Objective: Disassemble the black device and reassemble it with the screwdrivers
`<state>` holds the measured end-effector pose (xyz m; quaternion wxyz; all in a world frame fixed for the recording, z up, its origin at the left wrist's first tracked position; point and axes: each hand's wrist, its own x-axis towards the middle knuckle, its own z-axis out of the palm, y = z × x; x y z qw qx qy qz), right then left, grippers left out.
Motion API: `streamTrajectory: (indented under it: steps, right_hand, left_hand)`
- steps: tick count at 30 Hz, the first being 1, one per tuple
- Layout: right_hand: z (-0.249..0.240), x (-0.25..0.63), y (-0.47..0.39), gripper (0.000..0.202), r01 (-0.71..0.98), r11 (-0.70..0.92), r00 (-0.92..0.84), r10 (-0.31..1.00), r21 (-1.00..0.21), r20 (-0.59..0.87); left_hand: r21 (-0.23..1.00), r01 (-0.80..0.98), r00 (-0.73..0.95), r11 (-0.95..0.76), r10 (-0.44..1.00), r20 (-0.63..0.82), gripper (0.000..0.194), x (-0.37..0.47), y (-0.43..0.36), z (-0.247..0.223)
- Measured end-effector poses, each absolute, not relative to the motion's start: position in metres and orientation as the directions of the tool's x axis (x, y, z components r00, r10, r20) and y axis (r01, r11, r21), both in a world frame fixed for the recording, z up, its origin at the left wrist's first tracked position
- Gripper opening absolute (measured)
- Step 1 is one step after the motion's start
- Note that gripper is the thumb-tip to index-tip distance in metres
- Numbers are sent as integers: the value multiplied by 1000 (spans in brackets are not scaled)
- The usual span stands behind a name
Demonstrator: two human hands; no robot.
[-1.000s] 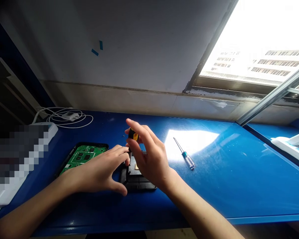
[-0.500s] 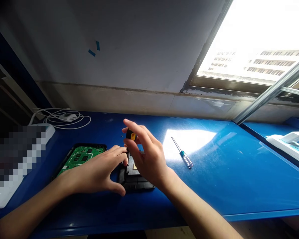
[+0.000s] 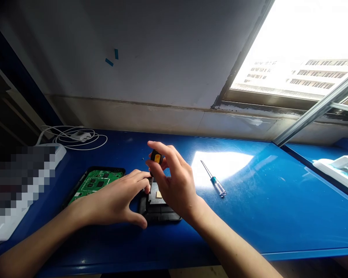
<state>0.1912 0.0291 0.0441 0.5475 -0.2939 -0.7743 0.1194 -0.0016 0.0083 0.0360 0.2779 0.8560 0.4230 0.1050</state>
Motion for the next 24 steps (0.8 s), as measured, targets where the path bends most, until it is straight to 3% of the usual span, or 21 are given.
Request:
streamTrajectory:
  steps: [24]
  right_hand:
    - [42,192,29,35,288,777,-209,621,-559,755]
  left_hand:
    - [556,675,613,-485,788,-59,58,-3,8,34]
